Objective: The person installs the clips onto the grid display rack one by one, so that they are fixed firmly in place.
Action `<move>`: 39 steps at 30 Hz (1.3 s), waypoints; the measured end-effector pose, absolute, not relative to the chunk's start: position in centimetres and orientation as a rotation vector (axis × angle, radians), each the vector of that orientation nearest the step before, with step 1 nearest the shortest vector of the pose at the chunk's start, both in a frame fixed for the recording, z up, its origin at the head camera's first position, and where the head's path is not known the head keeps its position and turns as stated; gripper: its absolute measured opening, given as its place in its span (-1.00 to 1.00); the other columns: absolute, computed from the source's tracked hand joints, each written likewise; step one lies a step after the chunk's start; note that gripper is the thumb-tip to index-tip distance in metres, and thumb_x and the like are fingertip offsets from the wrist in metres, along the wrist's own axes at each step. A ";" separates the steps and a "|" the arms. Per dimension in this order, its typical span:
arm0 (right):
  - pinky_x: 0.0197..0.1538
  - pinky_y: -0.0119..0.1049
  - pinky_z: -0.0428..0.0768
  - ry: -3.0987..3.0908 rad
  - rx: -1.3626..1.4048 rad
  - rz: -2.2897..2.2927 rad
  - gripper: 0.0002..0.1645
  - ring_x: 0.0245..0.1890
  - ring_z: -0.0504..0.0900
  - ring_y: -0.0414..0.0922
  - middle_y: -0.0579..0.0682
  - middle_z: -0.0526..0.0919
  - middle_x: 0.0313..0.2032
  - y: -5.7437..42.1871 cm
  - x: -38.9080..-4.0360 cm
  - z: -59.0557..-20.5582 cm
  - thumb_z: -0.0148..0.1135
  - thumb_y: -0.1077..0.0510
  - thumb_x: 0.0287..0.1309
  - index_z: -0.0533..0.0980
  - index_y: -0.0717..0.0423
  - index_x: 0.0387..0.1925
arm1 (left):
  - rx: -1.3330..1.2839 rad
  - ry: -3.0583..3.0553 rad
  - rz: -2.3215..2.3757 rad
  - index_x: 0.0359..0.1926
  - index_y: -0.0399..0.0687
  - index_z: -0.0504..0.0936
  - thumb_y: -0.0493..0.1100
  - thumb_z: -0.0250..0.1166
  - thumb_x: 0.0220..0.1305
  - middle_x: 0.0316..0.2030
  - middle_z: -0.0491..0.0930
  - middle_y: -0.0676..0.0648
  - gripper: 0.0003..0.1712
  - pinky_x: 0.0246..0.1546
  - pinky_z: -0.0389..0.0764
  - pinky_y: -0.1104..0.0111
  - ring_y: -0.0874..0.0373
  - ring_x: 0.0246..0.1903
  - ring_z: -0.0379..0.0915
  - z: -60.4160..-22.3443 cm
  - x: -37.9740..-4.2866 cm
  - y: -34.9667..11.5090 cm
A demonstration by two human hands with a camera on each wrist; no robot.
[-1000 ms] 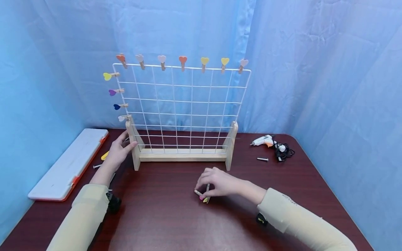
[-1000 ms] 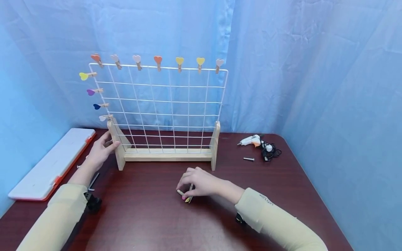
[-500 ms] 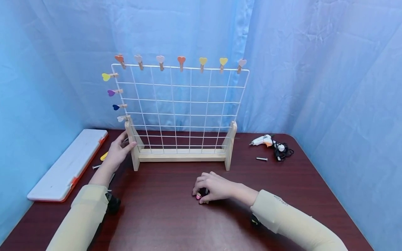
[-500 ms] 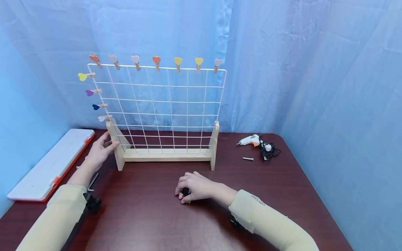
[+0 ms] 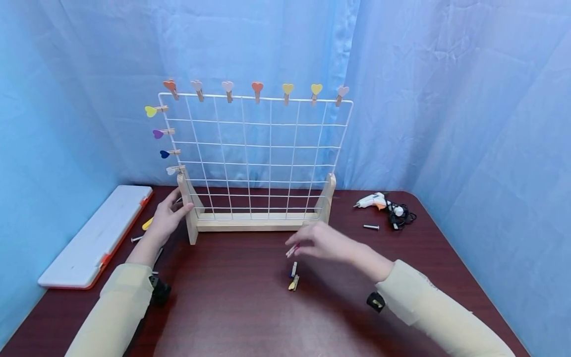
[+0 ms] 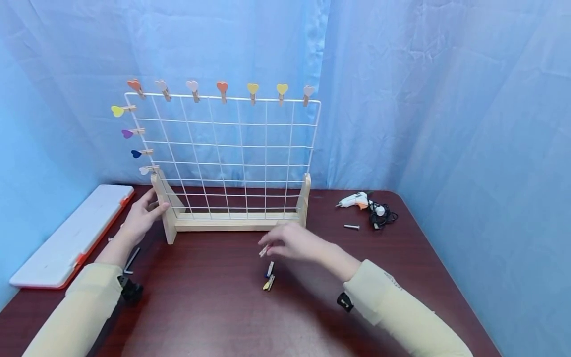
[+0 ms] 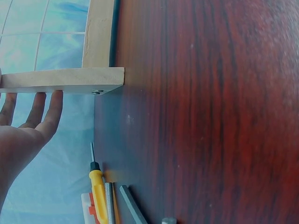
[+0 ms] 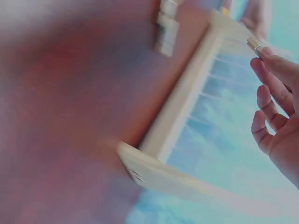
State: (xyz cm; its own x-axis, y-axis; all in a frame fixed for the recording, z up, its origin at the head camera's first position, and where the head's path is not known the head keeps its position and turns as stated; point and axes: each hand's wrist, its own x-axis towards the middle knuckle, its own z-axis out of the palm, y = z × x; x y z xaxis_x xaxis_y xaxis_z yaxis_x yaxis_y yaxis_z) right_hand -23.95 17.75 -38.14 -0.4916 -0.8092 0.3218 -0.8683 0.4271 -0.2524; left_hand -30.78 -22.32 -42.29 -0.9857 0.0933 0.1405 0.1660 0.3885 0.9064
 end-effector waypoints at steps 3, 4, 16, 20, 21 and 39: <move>-0.36 -0.51 0.52 -2.560 1.309 0.683 -0.82 -0.40 0.54 -0.39 -0.25 0.62 -0.39 18.9 -24.0 -35.3 0.35 0.08 -0.11 0.61 -0.04 -0.36 | -0.242 -2.554 -1.697 0.38 0.17 -0.17 0.09 0.11 0.18 0.34 -0.04 -0.21 -0.14 0.12 0.16 -0.13 -0.25 0.25 -0.02 -42.2 -30.7 -22.3; -0.39 -0.49 0.53 -2.550 1.255 0.719 -0.83 -0.42 0.55 -0.39 -0.26 0.62 -0.42 19.3 -24.1 -34.3 0.37 0.08 -0.14 0.61 -0.04 -0.39 | -0.241 -2.554 -1.699 0.38 0.17 -0.17 0.11 0.11 0.18 0.34 -0.04 -0.20 -0.13 0.12 0.16 -0.13 -0.25 0.25 -0.02 -42.3 -30.7 -22.4; -0.68 -0.42 0.18 -2.259 0.471 1.078 -0.78 -0.69 0.30 -0.24 -0.16 0.66 -0.43 24.3 -25.9 -24.6 0.32 0.01 -0.09 0.66 -0.05 -0.33 | -0.237 -2.565 -1.671 0.38 0.18 -0.16 0.13 0.10 0.18 0.34 -0.03 -0.20 -0.13 0.10 0.20 -0.12 -0.24 0.25 -0.01 -42.7 -30.8 -22.7; -0.62 -0.40 0.20 -2.073 0.258 1.340 -0.70 -0.58 0.31 -0.21 -0.13 0.63 -0.44 24.4 -26.5 -23.0 0.35 0.02 -0.14 0.66 0.07 -0.32 | -0.237 -2.573 -1.667 0.38 0.18 -0.17 0.16 0.10 0.16 0.34 -0.03 -0.21 -0.12 0.10 0.19 -0.12 -0.24 0.25 -0.01 -42.7 -30.9 -22.8; -0.57 -0.42 0.25 -2.031 0.217 1.402 -0.69 -0.52 0.36 -0.22 -0.13 0.63 -0.43 24.3 -26.6 -22.7 0.35 0.03 -0.15 0.66 0.10 -0.31 | -0.238 -2.572 -1.669 0.38 0.18 -0.17 0.14 0.10 0.17 0.34 -0.04 -0.21 -0.13 0.10 0.19 -0.12 -0.24 0.25 -0.01 -42.7 -30.9 -22.7; -0.31 -0.43 0.42 -1.932 0.110 1.580 -0.62 -0.28 0.49 -0.22 -0.08 0.63 -0.36 23.8 -29.8 -22.2 0.35 -0.01 -0.18 0.64 0.10 -0.27 | -0.240 -2.559 -1.673 0.38 0.18 -0.16 0.03 0.10 0.22 0.33 -0.01 -0.21 -0.18 0.10 0.20 -0.12 -0.25 0.24 0.01 -42.8 -31.2 -22.4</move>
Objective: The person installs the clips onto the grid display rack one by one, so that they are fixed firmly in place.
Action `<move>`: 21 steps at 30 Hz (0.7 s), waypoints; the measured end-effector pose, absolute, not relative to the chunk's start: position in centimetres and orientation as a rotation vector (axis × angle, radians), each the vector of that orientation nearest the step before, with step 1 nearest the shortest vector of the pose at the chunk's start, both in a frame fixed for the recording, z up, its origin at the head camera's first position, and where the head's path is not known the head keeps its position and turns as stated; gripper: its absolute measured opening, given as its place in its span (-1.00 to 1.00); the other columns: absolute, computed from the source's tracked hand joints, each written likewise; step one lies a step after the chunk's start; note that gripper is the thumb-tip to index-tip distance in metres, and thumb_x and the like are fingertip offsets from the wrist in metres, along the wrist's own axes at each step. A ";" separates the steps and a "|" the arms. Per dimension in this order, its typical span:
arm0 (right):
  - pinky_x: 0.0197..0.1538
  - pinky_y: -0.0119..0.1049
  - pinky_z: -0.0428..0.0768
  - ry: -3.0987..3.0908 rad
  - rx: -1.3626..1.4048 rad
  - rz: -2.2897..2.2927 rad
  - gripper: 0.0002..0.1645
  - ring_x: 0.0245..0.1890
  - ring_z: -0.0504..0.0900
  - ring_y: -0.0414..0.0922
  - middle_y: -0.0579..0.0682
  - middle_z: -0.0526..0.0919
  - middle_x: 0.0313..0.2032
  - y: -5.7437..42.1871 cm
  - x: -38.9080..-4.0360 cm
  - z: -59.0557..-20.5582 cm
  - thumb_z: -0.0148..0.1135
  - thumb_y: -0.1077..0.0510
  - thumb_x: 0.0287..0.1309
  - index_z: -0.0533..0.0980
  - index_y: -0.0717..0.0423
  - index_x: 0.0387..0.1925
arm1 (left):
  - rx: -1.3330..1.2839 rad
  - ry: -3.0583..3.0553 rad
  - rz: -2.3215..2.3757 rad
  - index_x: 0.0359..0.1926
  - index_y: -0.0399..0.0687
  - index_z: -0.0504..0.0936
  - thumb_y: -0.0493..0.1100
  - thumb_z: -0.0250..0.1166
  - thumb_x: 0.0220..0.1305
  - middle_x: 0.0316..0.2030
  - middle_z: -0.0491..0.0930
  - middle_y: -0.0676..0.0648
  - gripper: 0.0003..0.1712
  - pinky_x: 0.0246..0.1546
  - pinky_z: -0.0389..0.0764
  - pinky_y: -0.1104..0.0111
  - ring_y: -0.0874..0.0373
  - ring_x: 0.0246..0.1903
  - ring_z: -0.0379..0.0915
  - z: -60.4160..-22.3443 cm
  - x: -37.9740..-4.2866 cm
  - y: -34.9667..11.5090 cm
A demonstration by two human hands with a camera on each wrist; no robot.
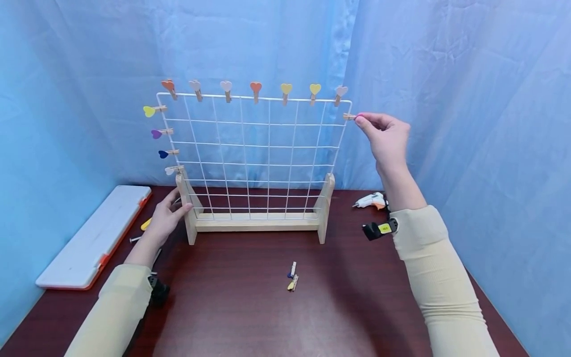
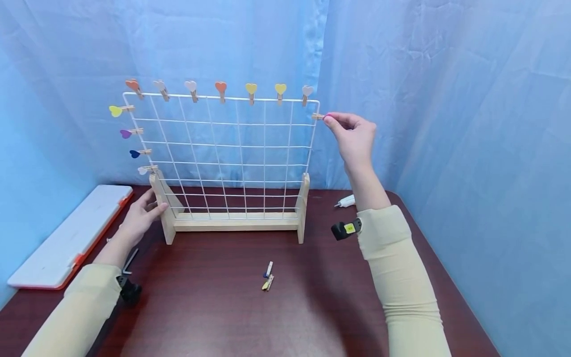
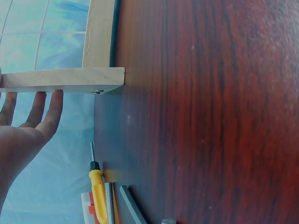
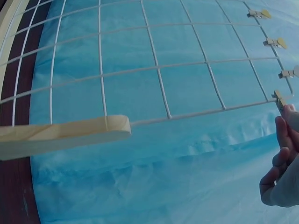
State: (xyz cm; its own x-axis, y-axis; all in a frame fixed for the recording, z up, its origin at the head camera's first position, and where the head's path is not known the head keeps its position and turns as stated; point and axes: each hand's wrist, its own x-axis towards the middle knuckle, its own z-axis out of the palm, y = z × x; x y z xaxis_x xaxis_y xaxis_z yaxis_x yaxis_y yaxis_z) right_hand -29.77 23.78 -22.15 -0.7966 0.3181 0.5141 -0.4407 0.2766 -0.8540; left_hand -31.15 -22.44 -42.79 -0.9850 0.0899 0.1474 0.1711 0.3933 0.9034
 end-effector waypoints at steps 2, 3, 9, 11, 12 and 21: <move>-0.39 -0.43 0.37 -1.950 0.130 1.541 -0.62 -0.30 0.44 -0.22 -0.10 0.61 -0.35 23.9 -29.8 -22.2 0.35 -0.01 -0.15 0.64 0.09 -0.25 | -0.236 -2.563 -1.669 0.38 0.18 -0.15 0.03 0.09 0.22 0.33 -0.01 -0.22 -0.18 0.10 0.19 -0.12 -0.25 0.24 0.02 -42.7 -31.2 -22.4; -0.43 -0.42 0.34 -1.959 0.144 1.522 -0.62 -0.32 0.42 -0.22 -0.10 0.61 -0.34 23.9 -29.7 -22.2 0.34 -0.01 -0.14 0.63 0.09 -0.24 | -0.234 -2.564 -1.670 0.38 0.17 -0.15 0.03 0.09 0.23 0.33 0.00 -0.22 -0.18 0.10 0.19 -0.12 -0.25 0.24 0.02 -42.7 -31.2 -22.4; -0.54 -0.41 0.25 -1.958 0.178 1.452 -0.61 -0.38 0.34 -0.22 -0.09 0.59 -0.26 24.2 -28.3 -22.4 0.36 0.02 -0.13 0.60 0.04 -0.18 | -0.244 -2.557 -1.680 0.38 0.16 -0.15 0.02 0.10 0.22 0.32 -0.01 -0.23 -0.18 0.10 0.21 -0.10 -0.24 0.24 0.02 -42.6 -31.1 -22.3; -0.55 -0.41 0.24 -1.964 0.190 1.420 -0.61 -0.40 0.34 -0.22 -0.09 0.60 -0.28 24.1 -27.2 -22.4 0.36 0.04 -0.12 0.60 0.06 -0.18 | -0.252 -2.559 -1.676 0.38 0.14 -0.15 0.02 0.10 0.22 0.32 -0.01 -0.23 -0.18 0.10 0.21 -0.10 -0.25 0.24 0.02 -42.6 -31.1 -22.3; -0.56 -0.42 0.23 -1.974 0.209 1.392 -0.62 -0.42 0.34 -0.22 -0.09 0.60 -0.29 23.9 -26.6 -22.5 0.35 0.04 -0.11 0.60 0.08 -0.18 | -0.257 -2.560 -1.676 0.38 0.13 -0.15 0.01 0.10 0.22 0.32 -0.01 -0.24 -0.18 0.09 0.22 -0.10 -0.25 0.24 0.02 -42.6 -31.1 -22.3; -0.52 -0.44 0.42 -2.283 0.564 1.141 -0.68 -0.53 0.40 -0.18 -0.01 0.57 -0.40 21.8 -24.0 -28.9 0.35 0.15 -0.10 0.58 0.09 -0.21 | -0.243 -2.566 -1.677 0.38 0.20 -0.16 0.04 0.09 0.22 0.33 -0.02 -0.21 -0.18 0.09 0.23 -0.10 -0.23 0.25 0.00 -42.7 -31.2 -22.3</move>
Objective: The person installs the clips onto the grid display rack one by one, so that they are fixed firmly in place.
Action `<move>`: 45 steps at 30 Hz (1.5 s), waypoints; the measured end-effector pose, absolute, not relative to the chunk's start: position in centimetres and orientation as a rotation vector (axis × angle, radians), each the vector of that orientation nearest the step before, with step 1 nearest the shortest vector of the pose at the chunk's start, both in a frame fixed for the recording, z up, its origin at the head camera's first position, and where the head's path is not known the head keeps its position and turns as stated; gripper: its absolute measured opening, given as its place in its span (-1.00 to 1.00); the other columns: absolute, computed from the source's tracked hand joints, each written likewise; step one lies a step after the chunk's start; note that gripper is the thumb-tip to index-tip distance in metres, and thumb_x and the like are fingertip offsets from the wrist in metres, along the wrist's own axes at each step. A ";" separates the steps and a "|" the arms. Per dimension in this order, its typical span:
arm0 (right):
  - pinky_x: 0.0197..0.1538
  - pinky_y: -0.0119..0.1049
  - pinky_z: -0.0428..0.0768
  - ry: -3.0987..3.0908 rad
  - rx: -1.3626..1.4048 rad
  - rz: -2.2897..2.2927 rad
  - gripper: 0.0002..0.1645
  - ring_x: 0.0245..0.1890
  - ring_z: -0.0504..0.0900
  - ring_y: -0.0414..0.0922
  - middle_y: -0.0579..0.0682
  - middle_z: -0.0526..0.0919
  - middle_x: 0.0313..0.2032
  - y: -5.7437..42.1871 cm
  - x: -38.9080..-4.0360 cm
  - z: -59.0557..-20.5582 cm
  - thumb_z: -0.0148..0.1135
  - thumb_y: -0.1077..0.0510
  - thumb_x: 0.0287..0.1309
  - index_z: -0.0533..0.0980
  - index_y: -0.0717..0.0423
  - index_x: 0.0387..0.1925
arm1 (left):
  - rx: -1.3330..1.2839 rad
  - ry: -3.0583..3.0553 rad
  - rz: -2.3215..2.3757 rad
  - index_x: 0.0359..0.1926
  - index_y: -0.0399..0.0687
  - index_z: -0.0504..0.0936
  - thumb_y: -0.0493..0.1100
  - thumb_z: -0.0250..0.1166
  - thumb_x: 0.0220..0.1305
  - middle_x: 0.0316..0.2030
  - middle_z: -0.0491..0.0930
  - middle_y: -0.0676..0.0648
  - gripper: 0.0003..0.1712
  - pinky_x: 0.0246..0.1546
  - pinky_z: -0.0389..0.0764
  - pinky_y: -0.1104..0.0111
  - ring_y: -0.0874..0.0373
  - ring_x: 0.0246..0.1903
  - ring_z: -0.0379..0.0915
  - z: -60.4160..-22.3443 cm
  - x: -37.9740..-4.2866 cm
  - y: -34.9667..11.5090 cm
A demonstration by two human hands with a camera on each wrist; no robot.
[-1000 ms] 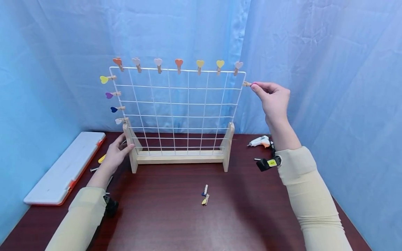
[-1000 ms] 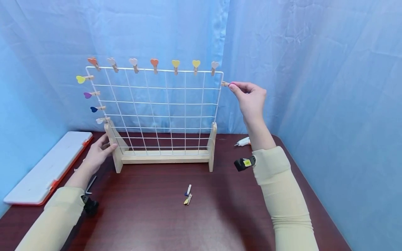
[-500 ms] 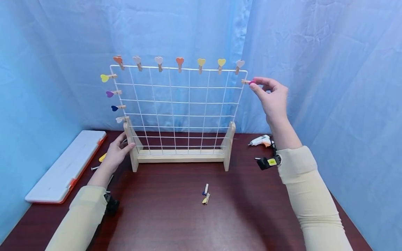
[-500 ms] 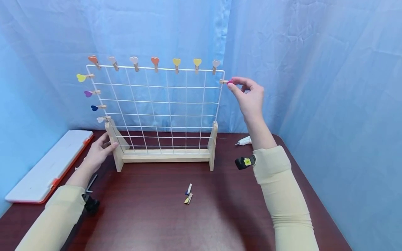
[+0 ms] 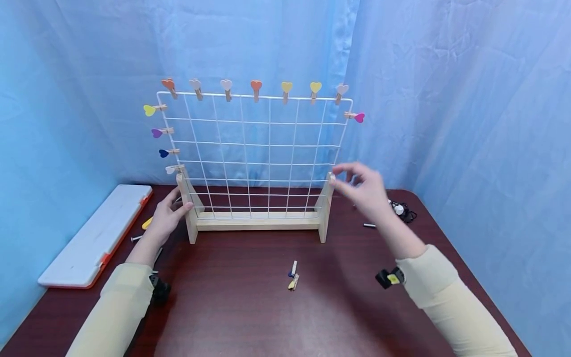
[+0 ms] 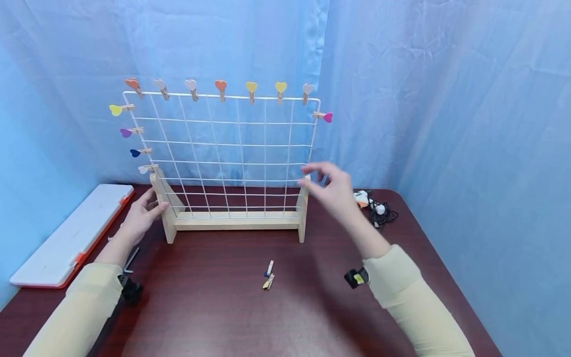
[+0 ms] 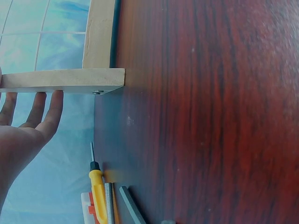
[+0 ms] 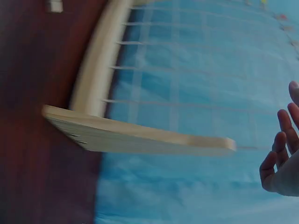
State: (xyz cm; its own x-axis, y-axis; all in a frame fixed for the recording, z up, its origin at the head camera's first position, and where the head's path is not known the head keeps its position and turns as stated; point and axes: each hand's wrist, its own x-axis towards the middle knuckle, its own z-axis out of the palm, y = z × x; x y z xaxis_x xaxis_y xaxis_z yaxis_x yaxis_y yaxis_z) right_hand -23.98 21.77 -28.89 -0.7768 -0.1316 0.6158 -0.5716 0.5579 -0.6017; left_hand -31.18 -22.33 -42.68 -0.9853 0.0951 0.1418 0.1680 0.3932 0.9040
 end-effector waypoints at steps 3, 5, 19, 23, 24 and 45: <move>-0.45 -0.41 0.47 -2.376 0.698 1.067 -0.64 -0.46 0.46 -0.22 -0.14 0.56 -0.37 21.5 -24.7 -33.0 0.37 0.07 -0.13 0.57 0.01 -0.19 | -0.255 -2.557 -1.679 0.38 0.20 -0.16 0.04 0.09 0.22 0.33 -0.01 -0.21 -0.18 0.08 0.23 -0.10 -0.24 0.25 0.00 -42.8 -31.3 -22.3; -0.38 -0.39 0.46 -2.422 0.794 1.012 -0.61 -0.41 0.46 -0.26 -0.22 0.57 -0.31 21.3 -25.2 -35.6 0.37 0.01 -0.15 0.56 -0.06 -0.18 | -0.259 -2.549 -1.687 0.38 0.21 -0.15 0.03 0.09 0.22 0.33 -0.01 -0.21 -0.19 0.08 0.23 -0.10 -0.24 0.24 0.01 -42.8 -31.3 -22.3; -0.46 -0.56 0.37 -2.781 1.475 0.808 -0.75 -0.50 0.46 -0.29 -0.24 0.51 -0.51 18.3 -24.4 -44.7 0.33 0.02 -0.09 0.61 -0.09 -0.28 | -0.255 -2.539 -1.711 0.38 0.21 -0.14 0.02 0.10 0.22 0.32 0.00 -0.22 -0.19 0.08 0.25 -0.08 -0.23 0.24 0.02 -42.8 -31.4 -22.4; -0.42 -0.60 0.36 -2.837 1.456 0.661 -0.76 -0.46 0.49 -0.29 -0.21 0.53 -0.49 17.8 -24.2 -45.1 0.32 -0.06 -0.11 0.61 -0.12 -0.33 | -0.249 -2.538 -1.726 0.38 0.20 -0.15 0.01 0.10 0.22 0.33 -0.01 -0.23 -0.18 0.09 0.23 -0.08 -0.23 0.25 0.01 -42.7 -31.2 -22.4; -0.42 -0.60 0.36 -2.852 1.435 0.636 -0.76 -0.45 0.49 -0.29 -0.21 0.53 -0.49 17.7 -24.1 -45.1 0.33 -0.08 -0.12 0.61 -0.12 -0.35 | -0.251 -2.539 -1.725 0.38 0.19 -0.15 0.01 0.10 0.22 0.33 -0.02 -0.23 -0.18 0.09 0.23 -0.09 -0.23 0.25 0.00 -42.6 -31.1 -22.3; -0.44 -0.45 0.51 -2.795 1.079 0.919 -0.80 -0.54 0.47 -0.38 -0.27 0.56 -0.54 19.2 -24.1 -41.2 0.30 0.01 -0.09 0.60 -0.03 -0.37 | -0.290 -2.520 -1.726 0.38 0.12 -0.12 0.04 0.11 0.20 0.31 0.03 -0.24 -0.18 0.07 0.26 -0.08 -0.24 0.23 0.04 -42.7 -31.3 -22.3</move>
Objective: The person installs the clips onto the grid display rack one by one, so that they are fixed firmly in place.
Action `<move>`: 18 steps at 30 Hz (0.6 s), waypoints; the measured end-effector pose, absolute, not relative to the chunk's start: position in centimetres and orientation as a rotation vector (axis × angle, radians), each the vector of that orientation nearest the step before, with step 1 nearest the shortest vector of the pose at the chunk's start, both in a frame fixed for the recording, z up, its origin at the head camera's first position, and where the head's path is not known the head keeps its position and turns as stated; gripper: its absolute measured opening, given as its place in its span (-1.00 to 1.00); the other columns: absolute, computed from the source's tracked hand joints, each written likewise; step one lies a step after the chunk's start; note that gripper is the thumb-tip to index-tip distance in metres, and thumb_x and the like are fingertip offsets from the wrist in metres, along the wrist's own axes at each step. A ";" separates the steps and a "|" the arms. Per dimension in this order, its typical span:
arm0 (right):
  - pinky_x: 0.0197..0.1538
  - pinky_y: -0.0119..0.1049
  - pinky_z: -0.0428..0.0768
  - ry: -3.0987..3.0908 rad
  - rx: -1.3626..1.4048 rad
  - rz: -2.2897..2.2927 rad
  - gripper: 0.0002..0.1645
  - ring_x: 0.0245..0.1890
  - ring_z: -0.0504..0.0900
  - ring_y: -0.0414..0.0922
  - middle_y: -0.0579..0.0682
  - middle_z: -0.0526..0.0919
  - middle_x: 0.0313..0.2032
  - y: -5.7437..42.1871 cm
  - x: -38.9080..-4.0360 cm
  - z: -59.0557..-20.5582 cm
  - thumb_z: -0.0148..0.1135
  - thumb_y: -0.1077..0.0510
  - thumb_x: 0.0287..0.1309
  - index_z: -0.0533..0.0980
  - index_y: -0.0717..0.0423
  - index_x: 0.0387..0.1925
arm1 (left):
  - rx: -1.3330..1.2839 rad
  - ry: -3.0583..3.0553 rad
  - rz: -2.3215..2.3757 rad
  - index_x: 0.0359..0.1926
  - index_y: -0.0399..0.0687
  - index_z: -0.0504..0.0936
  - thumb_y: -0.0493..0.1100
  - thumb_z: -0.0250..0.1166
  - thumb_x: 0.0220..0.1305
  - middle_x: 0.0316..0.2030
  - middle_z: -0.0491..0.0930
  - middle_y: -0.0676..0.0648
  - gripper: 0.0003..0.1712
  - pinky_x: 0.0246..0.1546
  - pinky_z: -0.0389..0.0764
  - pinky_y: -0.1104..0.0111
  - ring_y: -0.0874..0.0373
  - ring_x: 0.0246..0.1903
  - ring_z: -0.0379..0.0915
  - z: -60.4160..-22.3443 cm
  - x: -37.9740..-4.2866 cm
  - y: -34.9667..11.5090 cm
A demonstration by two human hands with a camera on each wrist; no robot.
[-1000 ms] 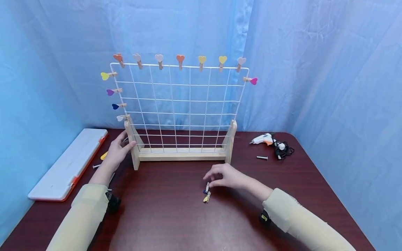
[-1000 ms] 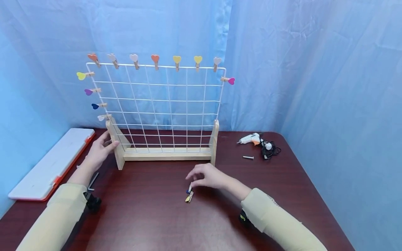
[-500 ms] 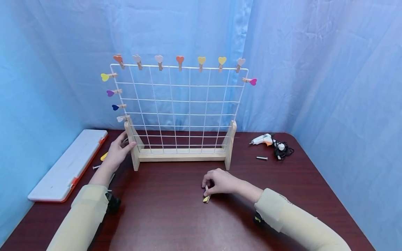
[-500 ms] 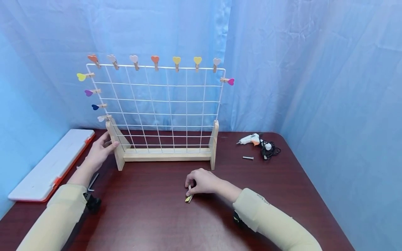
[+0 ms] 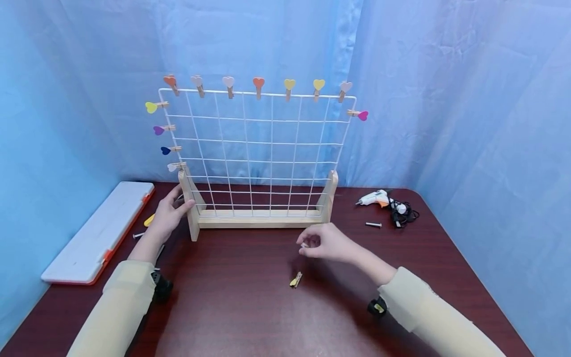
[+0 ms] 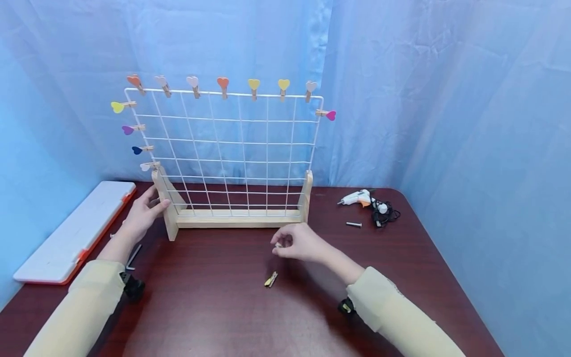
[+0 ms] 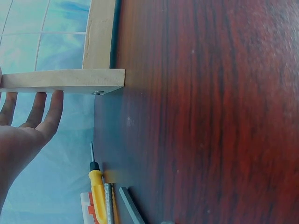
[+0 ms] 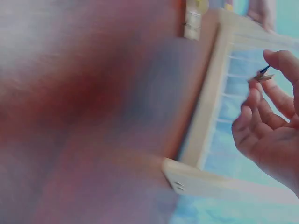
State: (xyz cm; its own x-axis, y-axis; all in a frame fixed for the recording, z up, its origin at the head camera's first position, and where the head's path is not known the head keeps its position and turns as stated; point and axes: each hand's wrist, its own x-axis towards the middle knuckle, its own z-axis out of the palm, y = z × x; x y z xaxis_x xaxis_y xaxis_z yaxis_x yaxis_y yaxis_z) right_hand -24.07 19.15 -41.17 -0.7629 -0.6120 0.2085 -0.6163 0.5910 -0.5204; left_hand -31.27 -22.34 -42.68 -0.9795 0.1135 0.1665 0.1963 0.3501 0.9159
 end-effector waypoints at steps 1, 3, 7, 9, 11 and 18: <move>-0.42 -0.43 0.53 -2.785 1.072 0.945 -0.82 -0.51 0.50 -0.38 -0.28 0.58 -0.50 19.5 -24.0 -40.4 0.27 0.04 -0.05 0.61 -0.04 -0.34 | -0.290 -2.518 -1.732 0.38 0.13 -0.12 0.02 0.11 0.21 0.31 0.02 -0.24 -0.18 0.07 0.25 -0.09 -0.24 0.23 0.03 -42.7 -31.3 -22.3; -0.37 -0.37 0.55 -2.748 1.053 0.962 -0.84 -0.45 0.53 -0.37 -0.28 0.62 -0.43 20.3 -23.8 -38.8 0.22 0.08 0.01 0.62 -0.09 -0.30 | -0.288 -2.519 -1.736 0.38 0.13 -0.12 0.00 0.11 0.21 0.31 0.02 -0.25 -0.19 0.08 0.23 -0.09 -0.25 0.23 0.03 -42.6 -31.4 -22.3; -0.38 -0.34 0.55 -2.697 0.955 1.002 -0.82 -0.40 0.57 -0.34 -0.24 0.65 -0.34 21.8 -23.5 -35.4 0.20 0.12 0.07 0.61 -0.13 -0.25 | -0.280 -2.530 -1.723 0.38 0.13 -0.12 0.07 0.12 0.18 0.31 0.02 -0.24 -0.16 0.09 0.23 -0.09 -0.24 0.23 0.03 -42.6 -31.3 -22.2; -0.41 -0.34 0.56 -2.682 0.866 1.079 -0.81 -0.43 0.60 -0.28 -0.13 0.67 -0.36 22.2 -23.2 -33.5 0.22 0.15 0.05 0.60 -0.04 -0.24 | -0.280 -2.532 -1.714 0.38 0.13 -0.12 0.11 0.11 0.17 0.31 0.02 -0.24 -0.14 0.09 0.23 -0.08 -0.24 0.23 0.03 -42.5 -31.3 -22.2; -0.50 -0.34 0.55 -2.666 0.745 1.178 -0.80 -0.50 0.61 -0.20 0.00 0.66 -0.40 22.5 -22.8 -31.5 0.26 0.19 0.00 0.57 0.08 -0.26 | -0.281 -2.526 -1.717 0.38 0.12 -0.13 0.09 0.11 0.18 0.31 0.02 -0.24 -0.15 0.10 0.23 -0.08 -0.24 0.23 0.03 -42.4 -31.1 -22.1; -0.38 -0.39 0.60 -2.397 0.383 1.459 -0.69 -0.52 0.63 -0.12 0.03 0.66 -0.51 23.9 -22.7 -26.8 0.33 0.13 -0.08 0.60 0.21 -0.25 | -0.270 -2.527 -1.720 0.38 0.14 -0.15 0.06 0.11 0.20 0.33 -0.01 -0.22 -0.16 0.10 0.23 -0.08 -0.22 0.24 0.01 -42.3 -30.9 -22.2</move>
State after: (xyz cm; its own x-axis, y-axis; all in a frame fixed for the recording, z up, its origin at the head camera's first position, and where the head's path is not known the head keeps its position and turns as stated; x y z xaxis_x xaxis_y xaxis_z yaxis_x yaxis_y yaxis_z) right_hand -22.69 23.88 -26.77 -0.9168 -0.0661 0.3939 -0.3803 0.4460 -0.8103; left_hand -30.87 -22.15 -42.30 -0.9819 0.1037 0.1586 0.1856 0.3569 0.9155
